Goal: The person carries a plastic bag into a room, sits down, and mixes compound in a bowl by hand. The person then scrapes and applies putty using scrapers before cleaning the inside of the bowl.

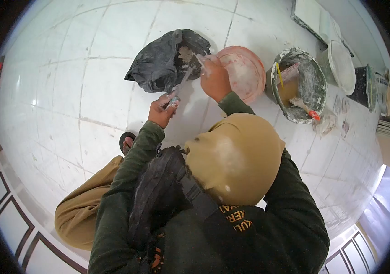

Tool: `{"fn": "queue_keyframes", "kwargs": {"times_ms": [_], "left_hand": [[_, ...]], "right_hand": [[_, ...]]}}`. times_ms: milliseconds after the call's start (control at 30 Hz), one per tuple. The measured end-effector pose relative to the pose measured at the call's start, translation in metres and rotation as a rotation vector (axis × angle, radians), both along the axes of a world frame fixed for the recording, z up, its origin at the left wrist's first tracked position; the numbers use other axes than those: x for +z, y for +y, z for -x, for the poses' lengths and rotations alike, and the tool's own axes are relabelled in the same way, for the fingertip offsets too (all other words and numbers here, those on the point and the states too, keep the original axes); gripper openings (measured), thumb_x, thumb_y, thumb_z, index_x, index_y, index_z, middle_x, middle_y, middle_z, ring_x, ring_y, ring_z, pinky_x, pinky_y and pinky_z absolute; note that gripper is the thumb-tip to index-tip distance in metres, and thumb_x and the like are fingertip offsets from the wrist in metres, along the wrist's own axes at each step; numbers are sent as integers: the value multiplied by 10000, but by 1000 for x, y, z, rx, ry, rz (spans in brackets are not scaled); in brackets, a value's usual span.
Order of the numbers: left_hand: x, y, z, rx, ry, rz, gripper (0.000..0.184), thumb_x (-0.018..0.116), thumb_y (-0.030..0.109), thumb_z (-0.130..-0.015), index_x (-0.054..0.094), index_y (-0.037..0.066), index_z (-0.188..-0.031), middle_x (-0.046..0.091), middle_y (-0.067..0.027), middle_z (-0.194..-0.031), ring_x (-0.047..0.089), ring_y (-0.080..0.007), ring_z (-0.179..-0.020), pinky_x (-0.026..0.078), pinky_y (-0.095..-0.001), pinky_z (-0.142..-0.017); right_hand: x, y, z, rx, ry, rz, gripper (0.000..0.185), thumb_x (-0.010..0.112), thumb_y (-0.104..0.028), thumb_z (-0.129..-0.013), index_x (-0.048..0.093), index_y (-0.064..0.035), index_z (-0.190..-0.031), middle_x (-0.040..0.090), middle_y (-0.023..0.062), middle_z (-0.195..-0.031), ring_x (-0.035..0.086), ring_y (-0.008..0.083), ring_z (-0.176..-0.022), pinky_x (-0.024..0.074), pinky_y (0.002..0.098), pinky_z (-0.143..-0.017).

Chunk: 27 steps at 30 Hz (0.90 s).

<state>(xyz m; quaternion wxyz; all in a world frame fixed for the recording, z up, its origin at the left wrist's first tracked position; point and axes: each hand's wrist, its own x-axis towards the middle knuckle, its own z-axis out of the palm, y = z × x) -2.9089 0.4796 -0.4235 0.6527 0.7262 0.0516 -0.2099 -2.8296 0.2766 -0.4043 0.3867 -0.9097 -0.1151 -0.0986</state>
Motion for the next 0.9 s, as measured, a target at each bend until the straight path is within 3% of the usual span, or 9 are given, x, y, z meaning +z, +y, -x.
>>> {"fn": "queue_keyframes", "kwargs": {"times_ms": [100,200,300,400,533,633,733,833,900], "left_hand": [[-5,-3,-2,-20,-496,-329,375,637,97,-735,592,152,-1103,568,-135,-876,559,-239,-717,460,-314,-640],[4,-1,1,-72,-476,-543,417,651,106,-705,588,193,-1108,544,-168,-898,543,-318,-813,448,-352,-744],[11,0,0,-113,-430,-660,410,638,97,-716,581,137,-1119,557,-162,-1003,529,-329,-971,423,-345,-840],[11,0,-2,-115,-579,-784,372,640,111,-703,610,194,-1063,547,-151,-926,550,-332,-842,458,-381,-748],[6,10,-1,-99,-526,-760,342,628,103,-704,624,192,-1034,547,-118,-983,557,-308,-858,470,-367,-730],[3,17,5,-92,-505,-758,333,618,94,-702,628,181,-1024,549,-91,-1005,565,-281,-867,475,-357,-724],[4,17,9,-92,-490,-695,324,612,85,-700,632,171,-1012,554,-73,-1011,572,-262,-868,477,-350,-727],[3,19,20,-173,-454,-675,325,612,89,-699,626,165,-1014,556,-70,-1019,572,-258,-877,474,-349,-739],[-2,21,30,-252,-393,-639,365,612,97,-700,599,163,-1058,555,-88,-1024,561,-271,-908,464,-356,-774]], "right_hand": [[9,-17,6,-11,42,-191,321,521,-20,-717,587,-43,-1030,564,178,-959,524,335,-916,427,371,-783],[15,-32,9,66,-11,-197,366,490,23,-678,604,-72,-1011,558,151,-976,516,330,-867,430,408,-747],[26,-35,14,262,-107,-8,380,504,13,-658,602,-87,-1011,550,120,-960,508,296,-886,447,394,-726],[35,-17,29,392,-20,249,371,520,-6,-645,603,-96,-996,531,92,-959,486,271,-903,460,378,-706],[17,1,18,415,106,435,396,506,-4,-633,600,-122,-1000,497,58,-972,456,265,-884,452,360,-667],[16,9,11,366,-76,333,257,518,-53,-682,604,-84,-922,496,117,-911,467,284,-880,471,381,-637],[11,10,16,457,21,395,248,527,-53,-681,610,-75,-914,499,122,-937,464,286,-886,468,387,-642],[7,1,5,297,32,468,317,527,-12,-659,623,-117,-942,523,55,-949,486,265,-866,455,362,-676],[6,-3,2,248,-38,242,278,540,1,-677,621,-91,-927,550,72,-920,519,240,-814,450,354,-658]]}}
